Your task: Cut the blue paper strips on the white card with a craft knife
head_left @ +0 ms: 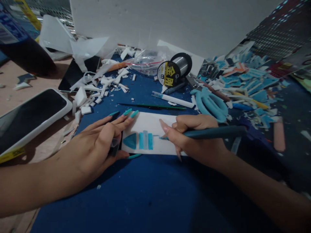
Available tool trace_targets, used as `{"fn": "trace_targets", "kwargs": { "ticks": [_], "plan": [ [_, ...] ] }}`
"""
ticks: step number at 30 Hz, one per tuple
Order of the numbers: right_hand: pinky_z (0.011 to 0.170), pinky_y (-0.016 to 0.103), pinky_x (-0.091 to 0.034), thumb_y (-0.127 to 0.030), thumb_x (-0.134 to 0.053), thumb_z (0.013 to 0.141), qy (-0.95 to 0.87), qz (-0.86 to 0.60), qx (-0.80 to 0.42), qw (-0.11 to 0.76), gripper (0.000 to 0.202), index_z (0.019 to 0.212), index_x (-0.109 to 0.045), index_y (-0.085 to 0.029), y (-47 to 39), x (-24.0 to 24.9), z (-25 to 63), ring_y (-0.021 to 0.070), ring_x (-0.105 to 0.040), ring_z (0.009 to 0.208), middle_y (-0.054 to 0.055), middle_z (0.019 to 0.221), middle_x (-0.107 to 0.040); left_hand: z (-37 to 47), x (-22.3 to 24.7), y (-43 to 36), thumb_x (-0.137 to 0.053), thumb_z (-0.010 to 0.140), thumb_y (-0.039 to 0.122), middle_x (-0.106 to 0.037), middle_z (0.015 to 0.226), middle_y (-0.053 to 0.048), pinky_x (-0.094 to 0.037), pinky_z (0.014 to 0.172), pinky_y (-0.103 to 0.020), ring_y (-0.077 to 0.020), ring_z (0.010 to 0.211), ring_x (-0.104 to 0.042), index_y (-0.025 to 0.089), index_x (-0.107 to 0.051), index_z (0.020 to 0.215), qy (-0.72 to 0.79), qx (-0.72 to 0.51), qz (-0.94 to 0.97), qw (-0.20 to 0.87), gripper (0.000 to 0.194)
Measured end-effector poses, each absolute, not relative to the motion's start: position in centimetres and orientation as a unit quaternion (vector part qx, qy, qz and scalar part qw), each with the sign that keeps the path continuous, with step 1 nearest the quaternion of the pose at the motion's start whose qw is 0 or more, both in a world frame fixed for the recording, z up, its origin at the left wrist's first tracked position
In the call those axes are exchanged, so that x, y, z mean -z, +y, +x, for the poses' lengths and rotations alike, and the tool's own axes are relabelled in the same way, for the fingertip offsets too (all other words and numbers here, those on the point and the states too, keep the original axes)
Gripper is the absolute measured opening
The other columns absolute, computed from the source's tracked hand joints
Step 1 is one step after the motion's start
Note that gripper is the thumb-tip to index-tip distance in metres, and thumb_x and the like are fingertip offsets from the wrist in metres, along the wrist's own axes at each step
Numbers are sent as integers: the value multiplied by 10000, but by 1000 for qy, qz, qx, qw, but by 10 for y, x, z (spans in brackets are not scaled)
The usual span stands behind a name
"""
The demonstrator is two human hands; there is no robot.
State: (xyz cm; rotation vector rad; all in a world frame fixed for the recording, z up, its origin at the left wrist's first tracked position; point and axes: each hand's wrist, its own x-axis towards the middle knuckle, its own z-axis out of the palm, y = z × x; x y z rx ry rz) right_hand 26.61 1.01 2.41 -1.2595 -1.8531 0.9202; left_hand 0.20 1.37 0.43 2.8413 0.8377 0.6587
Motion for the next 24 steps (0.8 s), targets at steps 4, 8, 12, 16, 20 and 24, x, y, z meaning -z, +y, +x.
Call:
{"fn": "trace_targets", "kwargs": {
  "ticks": [4,8,12,16,20,24],
  "plan": [
    [431,221,-414,-34,-637,883,-732,-469,-347,352,533,500,-309,-203,9,-23,268,64,-475,331,-78,394,-484,4,-4,13,-378,1138,378,-699,1327,-283,-544,1125,-429,-320,1363,-595,148,-421,1208,276,-217,935,53,244],
    [406,229,-357,-6,-633,867,-745,-446,-349,352,534,524,-278,-208,9,-23,269,63,-443,353,-85,412,-412,2,-4,13,-402,1130,401,-689,1361,-259,-549,1125,-432,-307,1359,-605,180,-425,1176,278,-228,931,68,227],
    [425,246,-361,7,-612,865,-753,-425,-358,352,542,543,-239,-217,11,-23,270,74,-434,374,-82,430,-372,1,-5,12,-396,1132,385,-682,1366,-269,-540,1134,-441,-313,1375,-585,184,-423,1154,279,-220,932,65,203],
    [443,263,-361,-9,-609,881,-758,-420,-362,343,558,561,-206,-224,12,-23,269,76,-396,376,-77,429,-368,3,-6,13,-380,1135,361,-686,1331,-305,-543,1124,-456,-320,1359,-594,173,-419,1144,280,-208,935,59,192],
    [414,254,-291,2,-598,867,-760,-417,-368,337,552,586,-178,-221,11,-24,268,62,-314,385,-78,455,-297,5,-6,14,-377,1138,384,-683,1336,-304,-545,1118,-453,-317,1362,-588,174,-417,1146,274,-218,935,56,214],
    [418,249,-277,10,-588,865,-757,-410,-380,337,540,589,-183,-217,11,-24,269,54,-274,393,-81,479,-265,4,-7,14,-369,1135,351,-682,1334,-310,-527,1139,-449,-318,1368,-580,168,-418,1153,276,-207,937,59,191]
  ]
}}
